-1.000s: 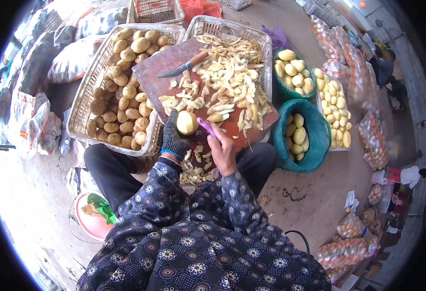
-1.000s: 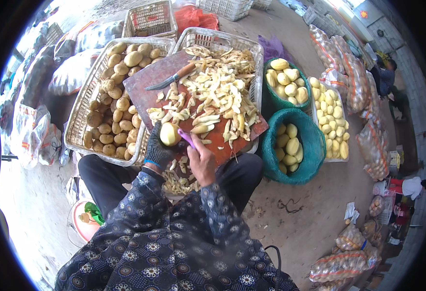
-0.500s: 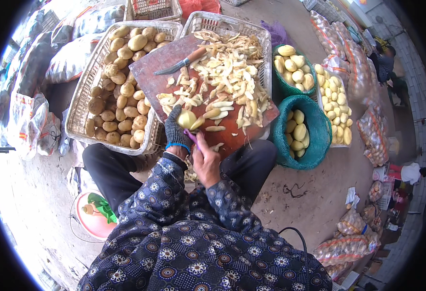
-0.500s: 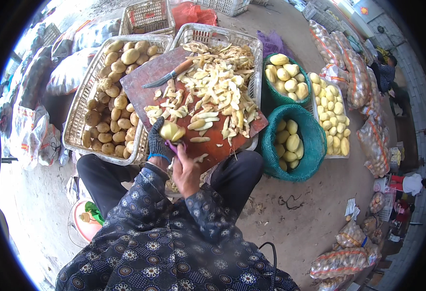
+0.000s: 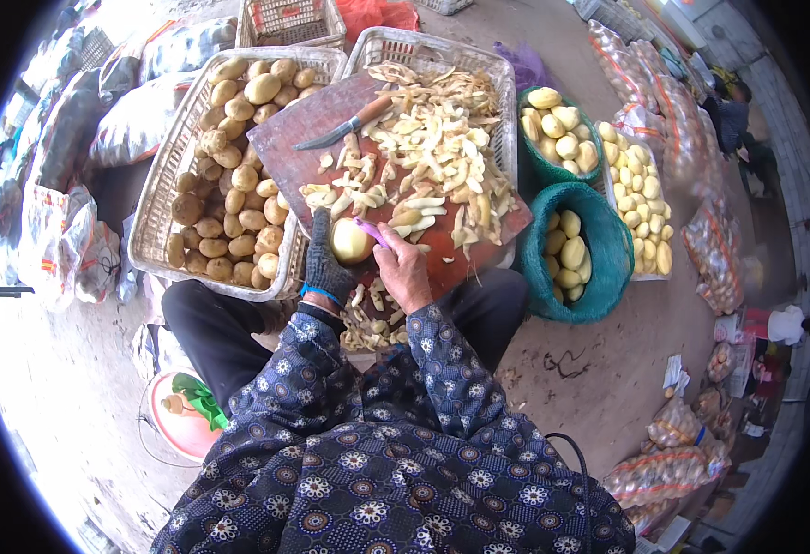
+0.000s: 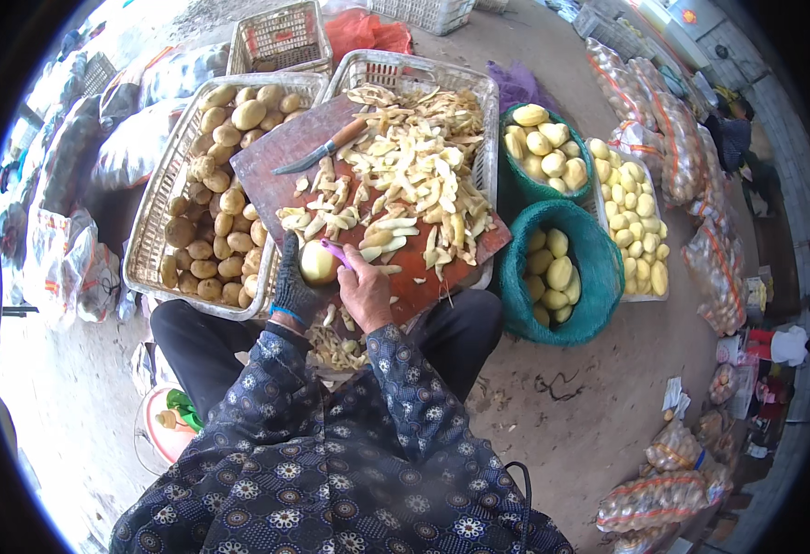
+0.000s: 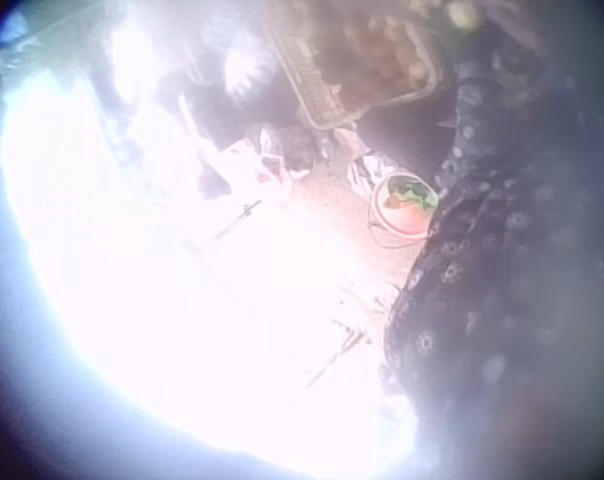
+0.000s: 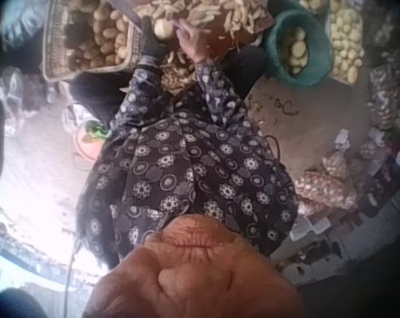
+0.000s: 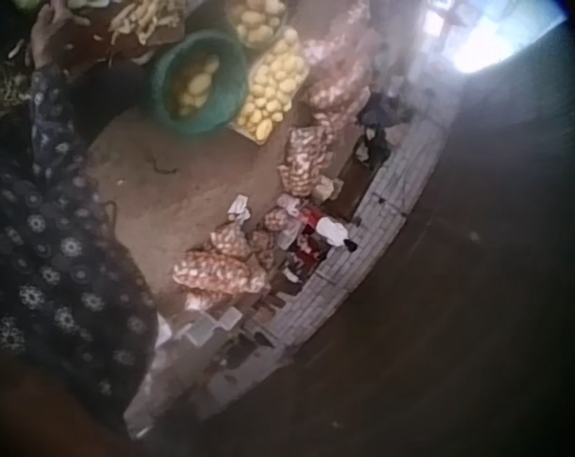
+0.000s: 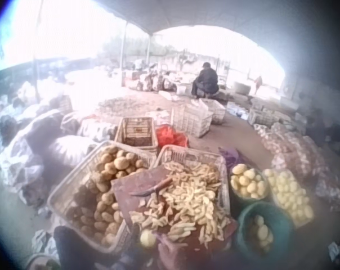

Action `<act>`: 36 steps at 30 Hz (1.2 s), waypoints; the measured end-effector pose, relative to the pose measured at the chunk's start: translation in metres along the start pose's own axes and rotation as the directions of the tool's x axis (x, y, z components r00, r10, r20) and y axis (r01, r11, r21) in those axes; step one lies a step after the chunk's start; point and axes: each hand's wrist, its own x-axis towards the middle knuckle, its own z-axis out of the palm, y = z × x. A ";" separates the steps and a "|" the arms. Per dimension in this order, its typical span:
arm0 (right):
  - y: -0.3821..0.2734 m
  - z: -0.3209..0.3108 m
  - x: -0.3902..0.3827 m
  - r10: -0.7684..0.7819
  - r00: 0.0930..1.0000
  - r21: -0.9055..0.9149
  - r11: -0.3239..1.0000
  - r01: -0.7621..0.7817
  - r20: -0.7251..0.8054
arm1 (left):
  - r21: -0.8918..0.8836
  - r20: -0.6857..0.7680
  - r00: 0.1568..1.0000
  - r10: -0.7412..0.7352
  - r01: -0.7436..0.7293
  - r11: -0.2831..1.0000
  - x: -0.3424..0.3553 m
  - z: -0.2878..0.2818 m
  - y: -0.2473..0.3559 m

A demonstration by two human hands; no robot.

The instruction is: The person peels potatoes one at a time using a small knife, holding each potato in the left hand and removing the skin in strips. The peeled potatoes are placed into a green basket, while the peels accumulate on a wooden board.

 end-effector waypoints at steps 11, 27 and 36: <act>-0.015 0.019 -0.068 -0.170 0.965 -0.137 0.980 0.144 -0.198 | 0.101 -0.182 0.970 0.158 -0.141 0.985 0.040 -0.030 -0.011; -0.005 -0.006 -0.007 0.081 0.995 0.181 0.979 -0.090 0.054 | 0.766 0.303 0.787 0.537 -0.537 0.354 0.011 -0.029 -0.019; -0.020 0.006 -0.064 -0.019 0.988 0.022 1.000 0.022 -0.150 | 0.068 -0.175 0.977 0.121 -0.111 0.992 0.045 -0.040 -0.014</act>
